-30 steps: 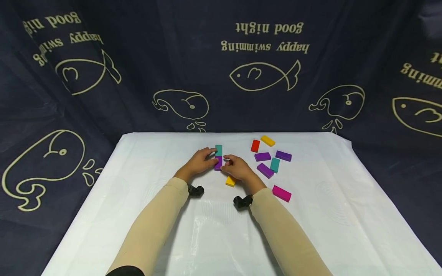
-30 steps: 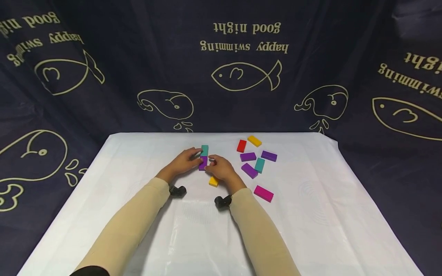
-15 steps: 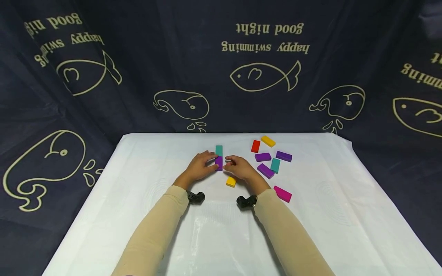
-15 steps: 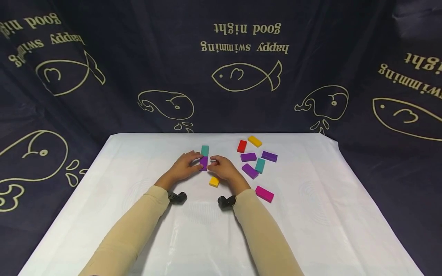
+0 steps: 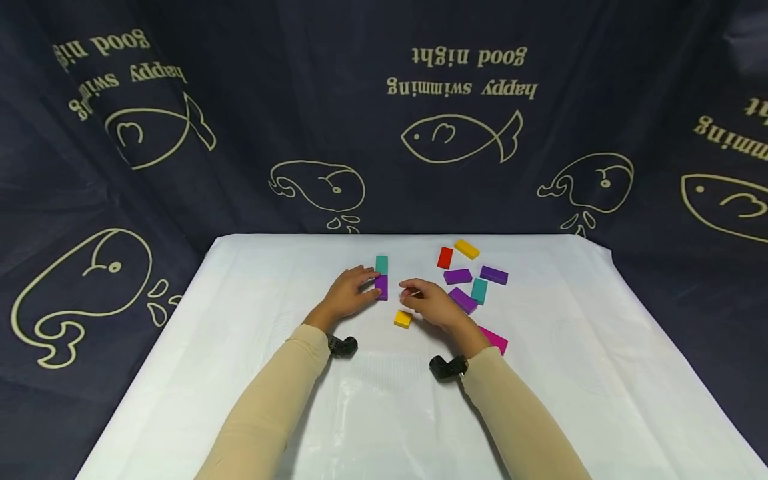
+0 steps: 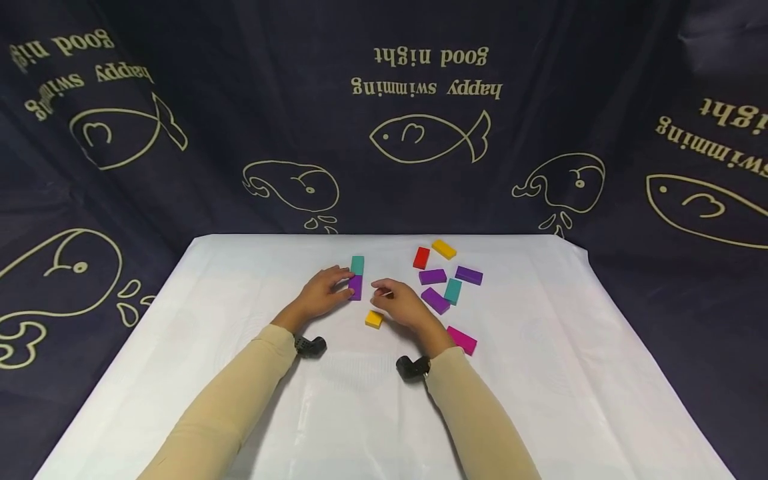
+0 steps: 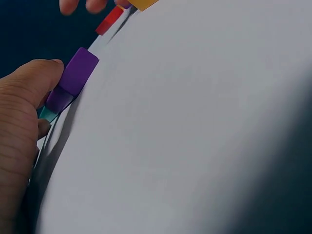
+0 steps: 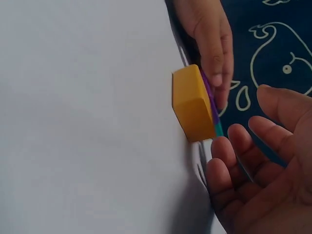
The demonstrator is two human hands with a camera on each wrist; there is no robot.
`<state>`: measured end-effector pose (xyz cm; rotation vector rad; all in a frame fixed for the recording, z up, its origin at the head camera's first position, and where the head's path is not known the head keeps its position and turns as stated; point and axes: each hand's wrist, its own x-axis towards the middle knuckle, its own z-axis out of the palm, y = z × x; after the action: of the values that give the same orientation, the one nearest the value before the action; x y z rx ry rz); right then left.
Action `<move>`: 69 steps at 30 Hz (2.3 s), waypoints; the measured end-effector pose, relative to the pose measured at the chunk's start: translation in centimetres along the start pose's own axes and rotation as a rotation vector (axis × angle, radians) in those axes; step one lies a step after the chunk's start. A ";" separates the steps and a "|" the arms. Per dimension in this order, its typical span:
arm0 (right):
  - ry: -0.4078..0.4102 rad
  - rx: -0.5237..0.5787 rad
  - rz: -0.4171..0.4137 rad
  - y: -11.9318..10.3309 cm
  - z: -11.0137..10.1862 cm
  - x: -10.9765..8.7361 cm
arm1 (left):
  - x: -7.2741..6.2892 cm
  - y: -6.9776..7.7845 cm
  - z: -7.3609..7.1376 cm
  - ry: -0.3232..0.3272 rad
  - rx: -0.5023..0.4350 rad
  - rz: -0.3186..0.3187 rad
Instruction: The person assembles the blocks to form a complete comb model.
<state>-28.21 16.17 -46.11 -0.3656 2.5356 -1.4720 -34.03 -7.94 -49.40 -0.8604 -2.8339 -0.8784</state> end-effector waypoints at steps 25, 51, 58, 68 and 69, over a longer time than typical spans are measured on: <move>0.057 -0.203 -0.071 1.0 -8.3 -9.2 | -0.1 0.7 -0.4 -0.014 -0.010 -0.021; -0.006 -0.240 -0.006 4.2 -10.4 -13.0 | -0.1 0.4 -0.3 -0.015 -0.008 -0.019; -0.038 -0.261 0.067 4.8 -10.4 -13.1 | 0.0 0.0 0.0 -0.009 -0.011 -0.007; -0.124 -0.239 0.046 5.4 -10.6 -13.6 | 0.1 -0.2 0.1 -0.004 -0.009 -0.005; -0.135 -0.239 0.044 5.4 -10.6 -13.6 | 0.1 -0.2 0.1 -0.004 -0.010 -0.008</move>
<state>-18.92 31.62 -45.06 -0.4256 2.5958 -1.0923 -34.19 -8.00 -49.61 -0.8534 -2.8411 -0.8931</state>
